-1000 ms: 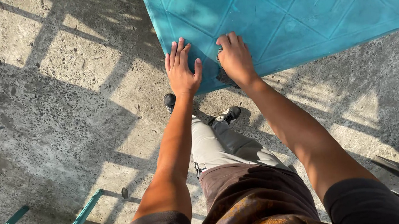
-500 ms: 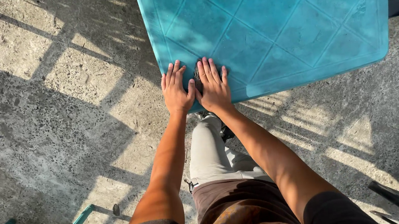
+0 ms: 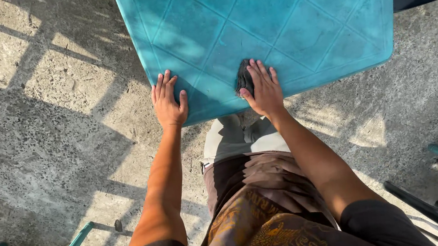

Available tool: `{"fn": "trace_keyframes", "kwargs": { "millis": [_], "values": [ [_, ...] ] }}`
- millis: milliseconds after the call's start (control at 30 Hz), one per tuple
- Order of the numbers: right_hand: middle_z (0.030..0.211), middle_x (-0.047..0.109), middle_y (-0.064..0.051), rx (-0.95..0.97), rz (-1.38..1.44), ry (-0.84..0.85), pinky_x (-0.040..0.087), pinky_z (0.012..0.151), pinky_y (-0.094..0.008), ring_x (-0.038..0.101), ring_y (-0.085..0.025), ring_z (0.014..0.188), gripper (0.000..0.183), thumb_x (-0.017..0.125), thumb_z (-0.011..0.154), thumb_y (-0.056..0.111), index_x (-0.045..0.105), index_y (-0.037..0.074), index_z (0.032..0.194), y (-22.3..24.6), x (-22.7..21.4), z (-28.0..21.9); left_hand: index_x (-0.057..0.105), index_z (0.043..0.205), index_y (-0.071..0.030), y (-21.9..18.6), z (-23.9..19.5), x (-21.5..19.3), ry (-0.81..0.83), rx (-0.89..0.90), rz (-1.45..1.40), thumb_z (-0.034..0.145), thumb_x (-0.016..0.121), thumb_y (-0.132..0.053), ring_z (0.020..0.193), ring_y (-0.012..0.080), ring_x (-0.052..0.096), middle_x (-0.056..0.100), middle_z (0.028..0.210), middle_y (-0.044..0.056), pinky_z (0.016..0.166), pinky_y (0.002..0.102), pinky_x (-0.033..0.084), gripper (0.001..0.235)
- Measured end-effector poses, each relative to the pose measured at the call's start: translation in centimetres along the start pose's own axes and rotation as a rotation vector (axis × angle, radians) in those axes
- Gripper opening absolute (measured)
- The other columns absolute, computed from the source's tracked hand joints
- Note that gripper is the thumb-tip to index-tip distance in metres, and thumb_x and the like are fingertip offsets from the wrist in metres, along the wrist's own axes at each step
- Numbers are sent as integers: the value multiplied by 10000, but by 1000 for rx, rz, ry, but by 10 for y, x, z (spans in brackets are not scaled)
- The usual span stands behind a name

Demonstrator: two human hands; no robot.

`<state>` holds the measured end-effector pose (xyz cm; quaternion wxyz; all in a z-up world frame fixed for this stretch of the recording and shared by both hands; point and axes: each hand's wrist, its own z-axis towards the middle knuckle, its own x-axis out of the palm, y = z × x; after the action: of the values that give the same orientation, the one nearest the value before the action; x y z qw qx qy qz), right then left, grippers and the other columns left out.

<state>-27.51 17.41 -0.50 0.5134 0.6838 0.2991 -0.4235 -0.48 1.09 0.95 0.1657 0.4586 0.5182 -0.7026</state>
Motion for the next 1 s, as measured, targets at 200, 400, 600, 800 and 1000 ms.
{"fn": "trace_keyframes", "kwargs": {
  "millis": [200,400,600,800,1000],
  "values": [
    [1689,300,-144,313,-141,-56,93,1247,-579,229,-333,1576,656,411,1072,493,398,83,1584,-74,-48,-11,642,1352,-103,-1,2,2,-9,-5,-15,973,581,-288,1509,328,399,510,1588,87,1261,520,250,426],
    [1696,265,-181,209,-10,-93,190,1270,-502,226,-334,1580,716,361,1105,482,276,-14,1614,-22,-4,22,605,1364,-44,-56,5,43,-118,-127,-110,1026,596,-256,1539,400,363,471,1607,186,1268,555,226,400],
    [1672,330,-128,-150,-92,53,221,1266,-476,296,-265,1559,646,450,1025,377,376,84,1596,-64,-1,20,456,1562,-77,-199,27,128,246,135,-323,1023,558,-268,1556,370,341,442,1629,147,1272,529,230,581],
    [1647,428,-24,46,-97,-65,225,1240,-503,343,-225,1530,509,394,1117,335,467,146,1584,-196,-101,-4,417,1592,-109,-270,54,174,289,84,-285,1086,527,-304,1561,327,344,430,1639,117,1271,500,263,553],
    [1698,346,-79,247,-113,-135,178,1265,-531,277,-300,1570,545,333,1147,344,391,89,1626,-311,-155,-34,429,1576,-112,-306,71,215,303,23,-97,1064,546,-336,1555,327,317,428,1640,111,1258,519,252,571]
  ]
}}
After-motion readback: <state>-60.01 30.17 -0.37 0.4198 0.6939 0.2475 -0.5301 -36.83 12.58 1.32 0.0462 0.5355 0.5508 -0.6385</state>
